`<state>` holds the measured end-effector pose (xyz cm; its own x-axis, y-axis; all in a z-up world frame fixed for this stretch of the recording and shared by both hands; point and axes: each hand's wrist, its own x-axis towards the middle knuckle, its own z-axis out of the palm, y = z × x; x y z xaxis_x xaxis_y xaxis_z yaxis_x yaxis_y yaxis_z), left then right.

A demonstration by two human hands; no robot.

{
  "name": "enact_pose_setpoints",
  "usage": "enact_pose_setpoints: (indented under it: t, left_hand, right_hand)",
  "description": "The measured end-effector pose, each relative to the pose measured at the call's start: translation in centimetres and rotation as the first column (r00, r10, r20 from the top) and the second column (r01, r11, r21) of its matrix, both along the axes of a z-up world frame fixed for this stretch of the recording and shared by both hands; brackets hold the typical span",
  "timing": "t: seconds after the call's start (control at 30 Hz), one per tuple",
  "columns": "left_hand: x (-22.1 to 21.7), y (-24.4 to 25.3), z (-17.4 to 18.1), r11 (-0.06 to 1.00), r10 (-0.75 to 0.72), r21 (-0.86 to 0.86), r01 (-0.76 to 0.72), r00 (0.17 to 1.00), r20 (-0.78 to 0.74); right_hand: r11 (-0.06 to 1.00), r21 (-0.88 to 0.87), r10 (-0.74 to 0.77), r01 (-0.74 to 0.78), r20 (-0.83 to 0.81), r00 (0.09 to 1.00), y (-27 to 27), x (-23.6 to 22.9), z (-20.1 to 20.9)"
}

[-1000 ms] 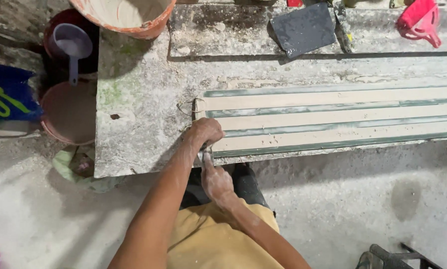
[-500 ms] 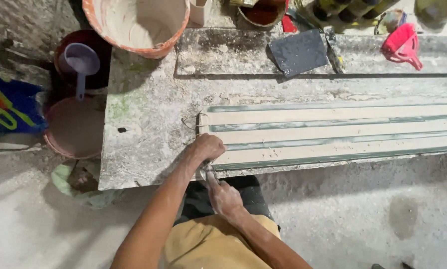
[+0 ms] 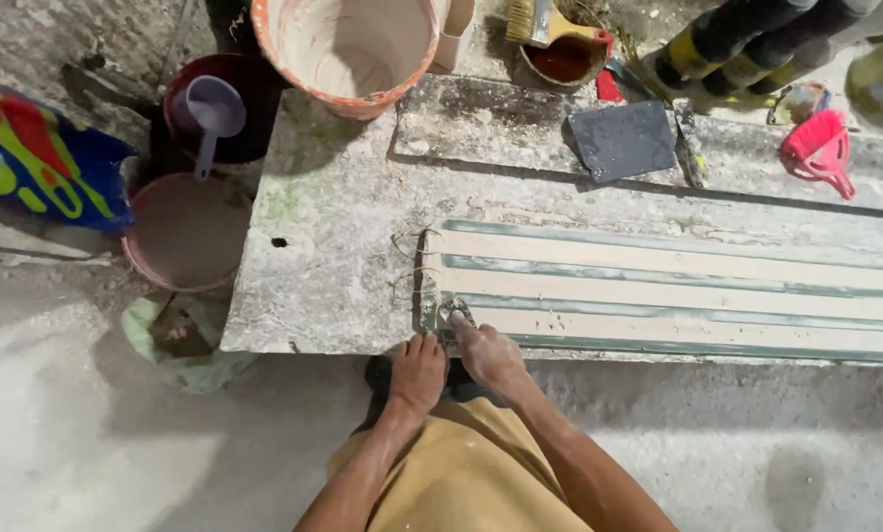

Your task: Smoothing and cleaning the grooves of a decorative plaster board using a small scraper and a knife.

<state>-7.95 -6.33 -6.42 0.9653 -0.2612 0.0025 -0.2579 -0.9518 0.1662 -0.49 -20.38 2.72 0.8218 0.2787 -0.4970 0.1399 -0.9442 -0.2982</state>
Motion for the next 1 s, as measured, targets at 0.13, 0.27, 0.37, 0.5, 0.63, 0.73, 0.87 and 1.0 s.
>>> enact_pose_setpoints:
  t: [0.13, 0.27, 0.37, 0.5, 0.63, 0.73, 0.87, 1.0]
  left_hand:
    - [-0.5, 0.5, -0.9, 0.998, -0.044, 0.032, 0.046, 0.997, -0.059]
    - [-2.7, 0.2, -3.6, 0.985, -0.060, 0.152, 0.082, 0.988, -0.141]
    - [-1.4, 0.9, -4.9, 0.996, -0.076, 0.043, 0.083, 0.985, -0.155]
    - [-2.2, 3.2, -5.8, 0.936, 0.117, -0.305, -0.173, 0.974, -0.195]
    - [5.9, 7.3, 6.1, 0.745, 0.394, -0.429, -0.510, 0.856, -0.334]
    - [11.7, 7.8, 6.8, 0.742, 0.279, -0.448, -0.500, 0.837, -0.472]
    - [15.0, 8.2, 1.4, 0.799, 0.240, -0.357, -0.484, 0.800, -0.550]
    - [13.6, 8.8, -4.2, 0.853, 0.215, -0.173, -0.492, 0.635, -0.742]
  right_hand:
    - [0.994, -0.105, -0.008, -0.005, -0.128, 0.992, 2.5, 1.2, 1.2]
    - [0.993, -0.122, -0.034, 0.010, -0.193, 0.981, 2.2, -0.9, 0.9]
    - [0.992, -0.124, -0.048, 0.023, -0.209, 0.977, 2.9, 0.1, 1.4]
    - [0.998, -0.058, 0.002, -0.012, -0.176, 0.984, 4.0, -0.6, 1.9]
    - [0.991, -0.122, 0.025, -0.051, -0.203, 0.979, 4.1, -0.8, 2.5]
    - [0.996, -0.077, -0.067, 0.048, -0.263, 0.962, 6.1, 1.0, 4.7]
    - [0.993, -0.111, -0.060, 0.035, -0.235, 0.970, 4.4, -0.4, 2.2]
    - [0.994, -0.058, -0.101, 0.092, -0.178, 0.979, 4.0, -0.5, 2.1]
